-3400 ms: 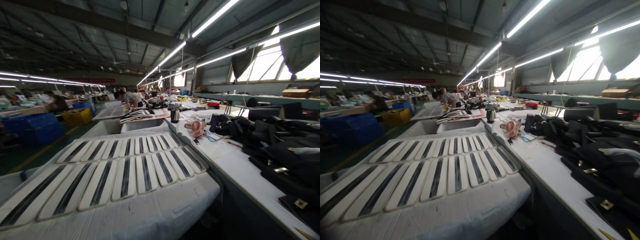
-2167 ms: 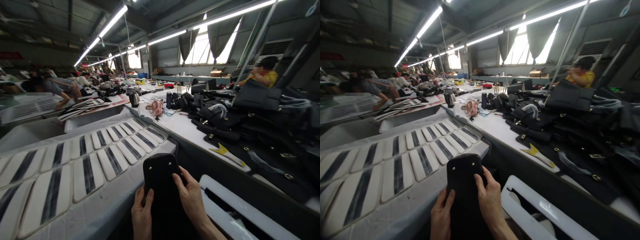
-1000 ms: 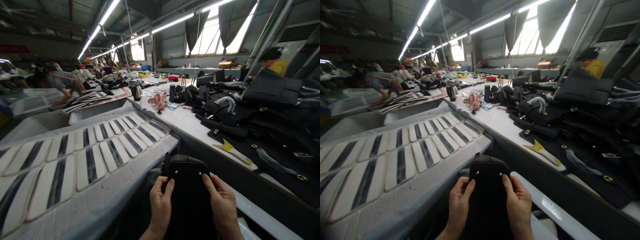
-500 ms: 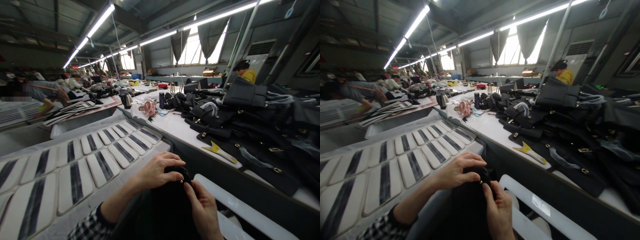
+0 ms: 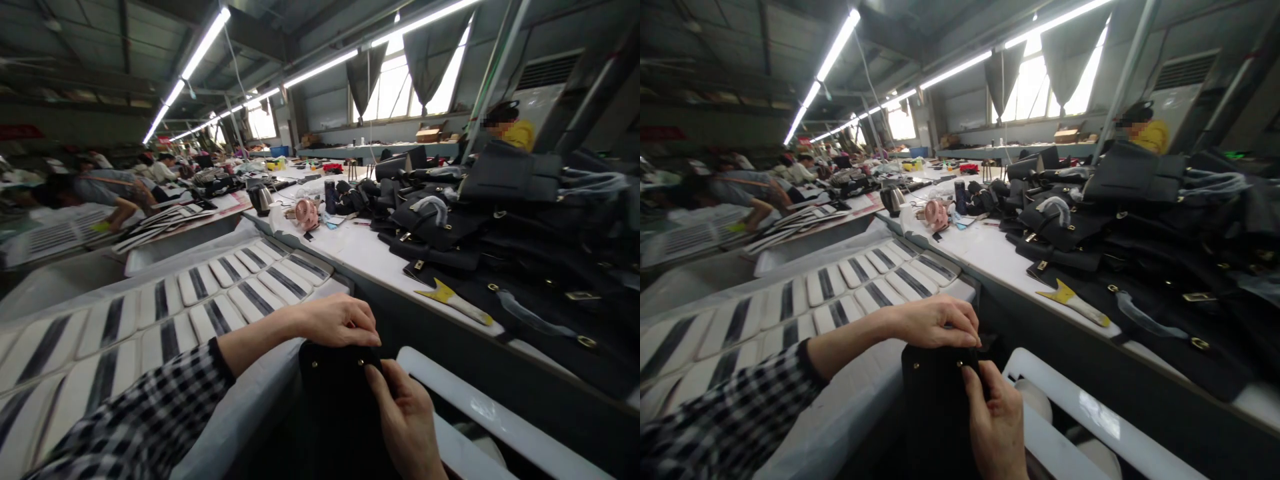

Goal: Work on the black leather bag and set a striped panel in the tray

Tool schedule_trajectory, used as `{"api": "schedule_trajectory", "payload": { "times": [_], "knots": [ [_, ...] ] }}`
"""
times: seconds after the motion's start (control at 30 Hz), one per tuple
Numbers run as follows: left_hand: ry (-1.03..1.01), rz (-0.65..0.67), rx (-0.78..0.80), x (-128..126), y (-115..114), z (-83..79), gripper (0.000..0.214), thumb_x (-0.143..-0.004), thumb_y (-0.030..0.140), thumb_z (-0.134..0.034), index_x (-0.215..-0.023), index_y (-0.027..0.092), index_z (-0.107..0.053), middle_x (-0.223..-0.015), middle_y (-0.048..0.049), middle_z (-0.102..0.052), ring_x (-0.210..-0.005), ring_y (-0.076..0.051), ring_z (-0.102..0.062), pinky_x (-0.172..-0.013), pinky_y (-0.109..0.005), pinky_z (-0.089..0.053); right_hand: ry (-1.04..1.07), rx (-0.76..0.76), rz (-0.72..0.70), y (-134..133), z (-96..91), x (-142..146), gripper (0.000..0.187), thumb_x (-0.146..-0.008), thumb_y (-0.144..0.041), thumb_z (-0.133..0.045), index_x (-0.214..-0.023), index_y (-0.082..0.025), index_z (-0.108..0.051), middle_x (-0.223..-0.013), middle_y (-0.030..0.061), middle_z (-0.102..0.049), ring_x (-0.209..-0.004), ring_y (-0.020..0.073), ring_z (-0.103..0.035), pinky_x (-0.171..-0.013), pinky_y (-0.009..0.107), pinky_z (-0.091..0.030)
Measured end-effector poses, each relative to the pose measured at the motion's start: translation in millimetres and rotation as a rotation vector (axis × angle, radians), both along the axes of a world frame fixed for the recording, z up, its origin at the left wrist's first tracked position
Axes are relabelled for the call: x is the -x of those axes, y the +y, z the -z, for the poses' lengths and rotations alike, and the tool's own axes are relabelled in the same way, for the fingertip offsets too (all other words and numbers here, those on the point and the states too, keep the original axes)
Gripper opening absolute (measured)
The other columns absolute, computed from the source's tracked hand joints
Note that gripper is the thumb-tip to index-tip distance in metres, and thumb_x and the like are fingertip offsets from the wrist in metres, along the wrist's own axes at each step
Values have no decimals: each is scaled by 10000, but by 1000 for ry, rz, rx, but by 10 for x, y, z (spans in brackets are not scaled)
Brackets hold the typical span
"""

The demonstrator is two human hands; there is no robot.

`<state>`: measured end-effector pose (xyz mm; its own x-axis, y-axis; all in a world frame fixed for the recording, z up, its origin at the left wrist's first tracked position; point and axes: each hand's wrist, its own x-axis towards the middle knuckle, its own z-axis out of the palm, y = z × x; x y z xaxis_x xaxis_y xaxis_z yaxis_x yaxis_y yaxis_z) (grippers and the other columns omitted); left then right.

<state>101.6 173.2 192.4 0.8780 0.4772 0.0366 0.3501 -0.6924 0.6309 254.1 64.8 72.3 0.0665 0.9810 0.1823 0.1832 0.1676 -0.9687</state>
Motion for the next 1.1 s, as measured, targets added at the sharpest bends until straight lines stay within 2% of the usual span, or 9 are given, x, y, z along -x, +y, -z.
{"api": "schedule_trajectory", "payload": {
  "times": [0.17, 0.3, 0.37, 0.53, 0.63, 0.77, 0.9, 0.97, 1.1],
  "knots": [
    [447, 99, 173, -203, 340, -208, 133, -812, 275, -722, -915, 205, -769, -861, -11, -731, -874, -183, -658, -756, -224, -503, -59, 33, -20, 30, 187, 10, 352, -859, -544, -580, -887, -198, -637, -721, 0, -625, -638, 138, -547, -561, 192, -438],
    [570, 109, 463, -378, 493, -239, 70, -761, 153, -712, -765, 190, -772, -776, -18, -726, -840, -204, -660, -664, -230, -525, -121, 29, -9, 60, 250, -5, 385, -845, -579, -572, -835, -200, -642, -674, 0, -589, -604, 139, -524, -524, 200, -425],
    [579, 123, 510, -424, 511, -215, 87, -738, 130, -705, -729, 187, -770, -751, -26, -722, -802, -208, -658, -639, -236, -527, -130, 23, -1, 61, 243, -11, 396, -846, -587, -564, -821, -200, -642, -685, 6, -593, -619, 144, -532, -533, 202, -430],
    [568, 150, 432, -422, 489, -196, 107, -700, 117, -705, -702, 205, -766, -704, -5, -704, -761, -194, -638, -606, -226, -502, -133, 65, -18, 53, 224, 4, 403, -843, -601, -559, -839, -205, -631, -701, 8, -615, -620, 146, -543, -529, 201, -431],
    [617, 176, 318, -416, 430, -230, 144, -703, 90, -686, -680, 215, -753, -680, 14, -690, -757, -183, -637, -604, -228, -479, -145, 62, -29, 55, 237, 30, 403, -847, -601, -555, -832, -205, -628, -688, 7, -612, -624, 147, -544, -531, 203, -423],
    [671, 284, -7, -411, 250, -239, 129, -709, 102, -664, -618, 190, -687, -630, 3, -656, -685, -184, -609, -587, -276, -446, -166, 28, -43, 69, 256, 62, 405, -862, -591, -539, -826, -199, -629, -709, 17, -630, -643, 151, -552, -526, 212, -406],
    [658, 301, -305, -322, 79, -168, 54, -743, 143, -626, -709, 160, -665, -767, -68, -683, -697, -210, -590, -576, -323, -408, -197, 5, -17, 76, 211, 105, 423, -871, -597, -515, -819, -195, -635, -666, 9, -608, -585, 137, -511, -500, 226, -375],
    [624, 266, -315, -241, 66, -136, 91, -757, 132, -593, -790, 151, -676, -844, -80, -687, -738, -214, -596, -604, -324, -413, -199, -7, -2, 76, 170, 130, 428, -871, -601, -511, -799, -196, -633, -612, -8, -560, -534, 124, -462, -490, 230, -365],
    [503, 229, -70, -63, 141, -114, 131, -879, 214, -579, -924, 175, -696, -913, -37, -681, -850, -178, -617, -732, -272, -452, -190, -32, -7, 66, 118, 155, 415, -876, -587, -515, -775, -198, -620, -613, -13, -544, -536, 121, -470, -485, 223, -365]
  ]
}}
